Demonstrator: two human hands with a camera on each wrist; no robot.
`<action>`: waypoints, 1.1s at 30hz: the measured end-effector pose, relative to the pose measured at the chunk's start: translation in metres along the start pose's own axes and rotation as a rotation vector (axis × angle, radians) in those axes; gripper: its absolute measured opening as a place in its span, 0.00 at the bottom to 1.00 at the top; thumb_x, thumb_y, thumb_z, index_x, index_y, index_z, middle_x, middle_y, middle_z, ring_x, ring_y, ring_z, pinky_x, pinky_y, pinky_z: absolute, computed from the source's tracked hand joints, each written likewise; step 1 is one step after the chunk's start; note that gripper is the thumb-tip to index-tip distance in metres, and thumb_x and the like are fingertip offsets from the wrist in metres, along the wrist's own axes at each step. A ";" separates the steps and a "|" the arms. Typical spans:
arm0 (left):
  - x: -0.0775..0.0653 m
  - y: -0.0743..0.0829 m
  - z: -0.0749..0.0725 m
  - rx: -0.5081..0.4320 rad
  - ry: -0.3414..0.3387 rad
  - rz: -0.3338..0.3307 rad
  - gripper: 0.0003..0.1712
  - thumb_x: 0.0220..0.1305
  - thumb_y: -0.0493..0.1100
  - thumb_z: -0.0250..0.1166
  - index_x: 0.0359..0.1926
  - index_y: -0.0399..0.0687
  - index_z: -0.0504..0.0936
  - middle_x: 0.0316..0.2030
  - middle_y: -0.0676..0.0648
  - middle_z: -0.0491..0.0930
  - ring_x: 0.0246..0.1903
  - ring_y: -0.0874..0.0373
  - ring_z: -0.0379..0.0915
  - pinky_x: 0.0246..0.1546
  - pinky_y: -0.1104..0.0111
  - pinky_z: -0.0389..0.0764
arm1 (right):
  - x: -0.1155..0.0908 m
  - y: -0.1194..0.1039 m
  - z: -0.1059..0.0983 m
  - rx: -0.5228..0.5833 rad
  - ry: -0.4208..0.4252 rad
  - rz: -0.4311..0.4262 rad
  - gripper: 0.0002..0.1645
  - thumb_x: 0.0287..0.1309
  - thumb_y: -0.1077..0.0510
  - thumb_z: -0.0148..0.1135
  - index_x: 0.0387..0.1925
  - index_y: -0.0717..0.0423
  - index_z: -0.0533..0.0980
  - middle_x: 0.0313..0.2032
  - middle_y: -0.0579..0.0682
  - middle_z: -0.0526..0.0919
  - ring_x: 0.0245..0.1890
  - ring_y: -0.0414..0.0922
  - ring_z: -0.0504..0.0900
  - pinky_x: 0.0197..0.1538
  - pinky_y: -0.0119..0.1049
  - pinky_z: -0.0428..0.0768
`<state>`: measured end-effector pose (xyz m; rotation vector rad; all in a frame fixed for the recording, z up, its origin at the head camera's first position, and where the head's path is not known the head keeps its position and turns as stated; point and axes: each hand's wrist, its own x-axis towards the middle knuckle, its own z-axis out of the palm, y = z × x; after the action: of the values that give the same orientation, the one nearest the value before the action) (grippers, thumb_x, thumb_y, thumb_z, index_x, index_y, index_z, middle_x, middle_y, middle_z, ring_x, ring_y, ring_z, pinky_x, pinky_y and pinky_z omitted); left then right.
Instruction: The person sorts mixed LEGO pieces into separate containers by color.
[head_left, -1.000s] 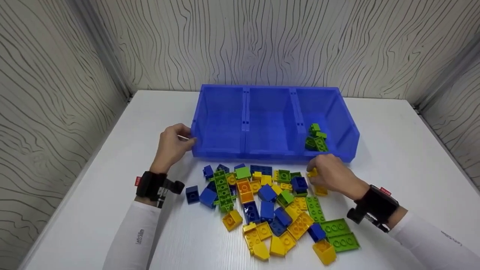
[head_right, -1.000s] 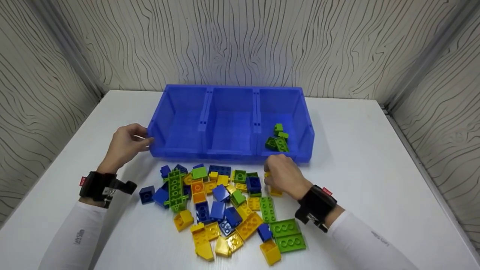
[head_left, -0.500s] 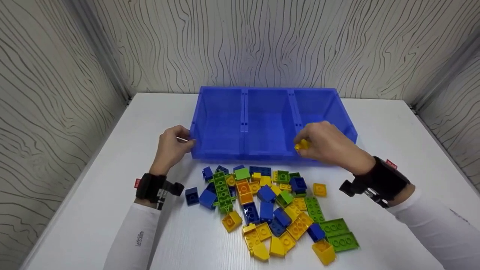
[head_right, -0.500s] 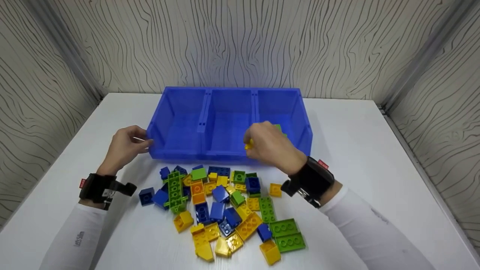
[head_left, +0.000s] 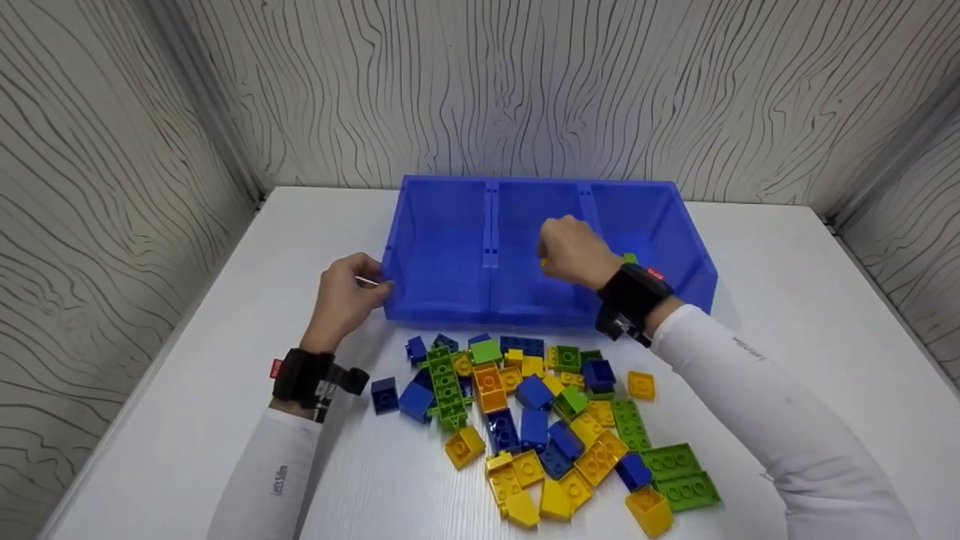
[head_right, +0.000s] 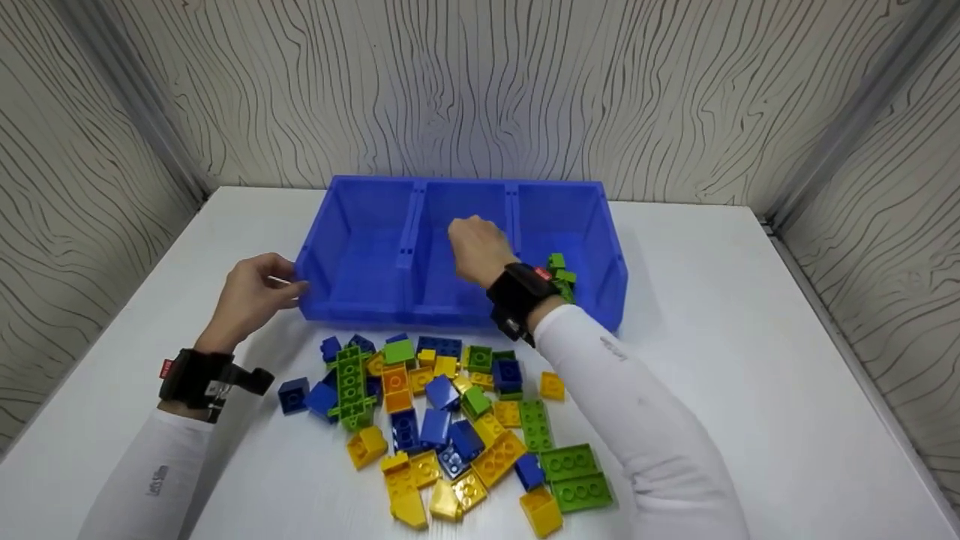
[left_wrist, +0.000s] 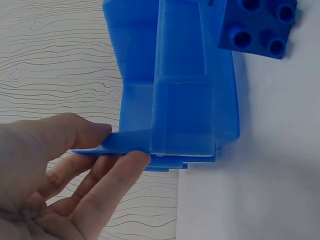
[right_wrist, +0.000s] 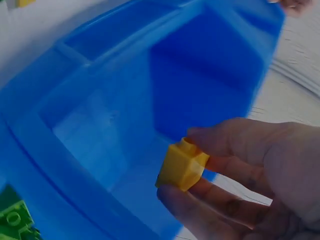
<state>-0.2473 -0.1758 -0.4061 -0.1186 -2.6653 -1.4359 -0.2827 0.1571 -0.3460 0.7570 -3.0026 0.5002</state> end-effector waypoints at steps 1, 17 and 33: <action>0.000 0.000 0.000 -0.001 0.002 -0.003 0.11 0.58 0.36 0.67 0.42 0.38 0.80 0.40 0.39 0.82 0.40 0.49 0.84 0.34 0.69 0.88 | 0.005 0.001 0.007 -0.005 -0.020 0.013 0.08 0.47 0.71 0.61 0.30 0.63 0.84 0.31 0.58 0.87 0.21 0.42 0.75 0.28 0.32 0.78; 0.000 0.000 0.002 0.008 0.009 -0.001 0.10 0.57 0.37 0.67 0.40 0.40 0.81 0.40 0.40 0.82 0.38 0.51 0.85 0.33 0.68 0.88 | 0.020 -0.002 0.025 -0.056 -0.238 0.028 0.27 0.56 0.60 0.64 0.57 0.64 0.74 0.54 0.62 0.80 0.43 0.52 0.83 0.46 0.43 0.85; 0.002 -0.001 -0.004 0.028 0.019 -0.012 0.09 0.56 0.37 0.67 0.39 0.40 0.80 0.39 0.40 0.83 0.38 0.50 0.84 0.33 0.67 0.87 | -0.109 0.011 -0.038 -0.194 -0.176 -0.197 0.45 0.44 0.35 0.73 0.62 0.46 0.70 0.55 0.49 0.76 0.48 0.46 0.78 0.50 0.44 0.83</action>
<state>-0.2494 -0.1799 -0.4043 -0.0866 -2.6740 -1.3957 -0.1939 0.2283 -0.3223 1.1157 -3.0240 0.1414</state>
